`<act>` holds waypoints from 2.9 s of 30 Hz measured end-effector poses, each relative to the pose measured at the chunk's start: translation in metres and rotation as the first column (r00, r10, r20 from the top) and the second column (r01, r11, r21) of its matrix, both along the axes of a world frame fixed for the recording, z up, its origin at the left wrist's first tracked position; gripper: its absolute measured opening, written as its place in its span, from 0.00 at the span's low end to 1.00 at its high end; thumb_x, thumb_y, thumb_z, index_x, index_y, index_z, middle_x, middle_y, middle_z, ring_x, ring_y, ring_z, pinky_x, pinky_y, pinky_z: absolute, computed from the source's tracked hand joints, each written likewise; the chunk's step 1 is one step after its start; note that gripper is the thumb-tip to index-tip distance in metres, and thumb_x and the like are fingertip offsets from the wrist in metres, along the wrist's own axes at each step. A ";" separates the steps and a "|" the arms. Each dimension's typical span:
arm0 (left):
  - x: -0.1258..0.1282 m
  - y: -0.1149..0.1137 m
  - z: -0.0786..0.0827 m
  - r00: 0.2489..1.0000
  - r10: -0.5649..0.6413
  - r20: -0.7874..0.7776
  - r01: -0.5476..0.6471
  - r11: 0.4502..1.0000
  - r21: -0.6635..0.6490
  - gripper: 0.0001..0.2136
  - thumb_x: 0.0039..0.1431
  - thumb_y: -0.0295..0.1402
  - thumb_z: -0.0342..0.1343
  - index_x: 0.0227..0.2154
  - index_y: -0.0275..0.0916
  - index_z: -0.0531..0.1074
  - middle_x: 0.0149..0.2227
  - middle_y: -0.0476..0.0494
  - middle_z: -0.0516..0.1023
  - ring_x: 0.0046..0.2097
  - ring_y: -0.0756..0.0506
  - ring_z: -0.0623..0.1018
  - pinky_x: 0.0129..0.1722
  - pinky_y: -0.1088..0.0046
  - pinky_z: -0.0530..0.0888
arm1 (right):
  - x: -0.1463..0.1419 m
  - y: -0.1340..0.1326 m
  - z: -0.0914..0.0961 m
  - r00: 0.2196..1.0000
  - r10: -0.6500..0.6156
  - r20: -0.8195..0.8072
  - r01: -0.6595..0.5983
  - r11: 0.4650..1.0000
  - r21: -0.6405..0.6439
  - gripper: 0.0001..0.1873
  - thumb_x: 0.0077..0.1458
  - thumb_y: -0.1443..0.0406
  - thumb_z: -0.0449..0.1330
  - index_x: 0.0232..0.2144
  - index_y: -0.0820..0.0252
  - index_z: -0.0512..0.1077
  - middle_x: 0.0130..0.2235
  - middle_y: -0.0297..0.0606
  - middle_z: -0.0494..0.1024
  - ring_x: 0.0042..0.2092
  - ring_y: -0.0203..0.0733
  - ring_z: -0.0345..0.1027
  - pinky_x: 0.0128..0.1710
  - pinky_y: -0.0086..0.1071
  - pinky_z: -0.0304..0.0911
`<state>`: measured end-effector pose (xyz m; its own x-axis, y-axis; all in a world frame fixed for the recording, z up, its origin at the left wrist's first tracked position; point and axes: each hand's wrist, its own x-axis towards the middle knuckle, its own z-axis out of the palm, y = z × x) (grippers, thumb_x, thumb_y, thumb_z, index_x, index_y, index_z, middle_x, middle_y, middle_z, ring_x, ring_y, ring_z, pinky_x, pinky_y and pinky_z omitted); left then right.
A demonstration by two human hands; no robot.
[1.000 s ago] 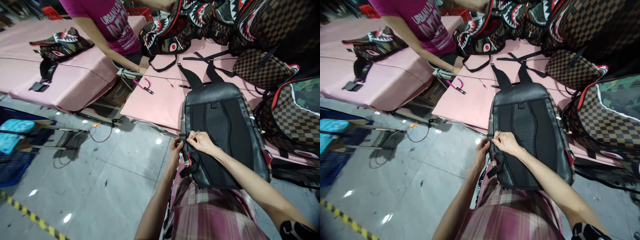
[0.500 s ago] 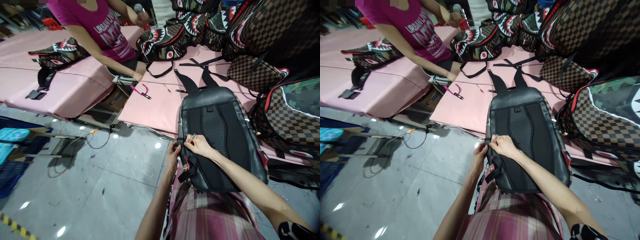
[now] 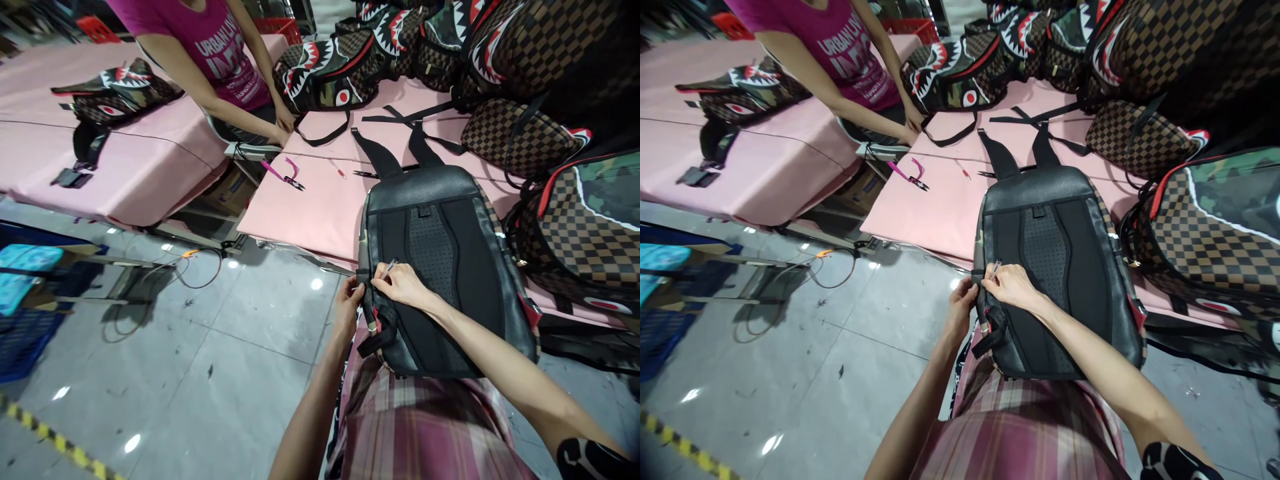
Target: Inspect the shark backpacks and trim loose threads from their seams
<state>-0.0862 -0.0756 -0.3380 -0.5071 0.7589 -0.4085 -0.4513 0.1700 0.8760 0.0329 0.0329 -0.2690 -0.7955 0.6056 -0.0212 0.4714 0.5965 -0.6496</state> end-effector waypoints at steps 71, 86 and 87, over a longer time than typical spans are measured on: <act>-0.001 0.000 0.000 1.000 -0.013 -0.008 0.013 1.000 0.015 0.17 0.46 0.38 0.61 0.39 0.39 0.72 0.40 0.45 0.73 0.37 0.48 0.72 0.35 0.75 0.68 | -0.004 0.001 -0.007 0.988 -0.098 -0.120 0.094 0.995 -0.034 0.09 0.55 0.64 0.55 0.25 0.60 0.69 0.23 0.32 0.72 0.26 0.34 0.65 0.29 0.26 0.53; -0.003 0.001 -0.001 1.000 -0.027 -0.006 0.027 1.000 0.012 0.16 0.46 0.38 0.61 0.38 0.38 0.71 0.40 0.45 0.72 0.37 0.49 0.72 0.34 0.75 0.67 | -0.005 0.002 -0.007 0.987 -0.122 -0.100 0.118 0.992 -0.043 0.10 0.56 0.64 0.54 0.24 0.60 0.69 0.24 0.33 0.73 0.25 0.34 0.66 0.29 0.27 0.54; -0.003 0.001 -0.001 1.000 -0.025 -0.006 0.025 1.000 0.015 0.16 0.46 0.38 0.61 0.38 0.38 0.71 0.40 0.45 0.72 0.36 0.49 0.72 0.34 0.76 0.67 | -0.005 0.002 -0.006 0.985 -0.136 -0.103 0.133 0.990 -0.040 0.10 0.56 0.64 0.53 0.24 0.60 0.69 0.24 0.33 0.74 0.25 0.34 0.66 0.29 0.27 0.54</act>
<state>-0.0888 -0.0749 -0.3394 -0.4901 0.7777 -0.3937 -0.4419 0.1677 0.8813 0.0281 0.0349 -0.2754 -0.7059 0.7074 0.0366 0.4740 0.5101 -0.7177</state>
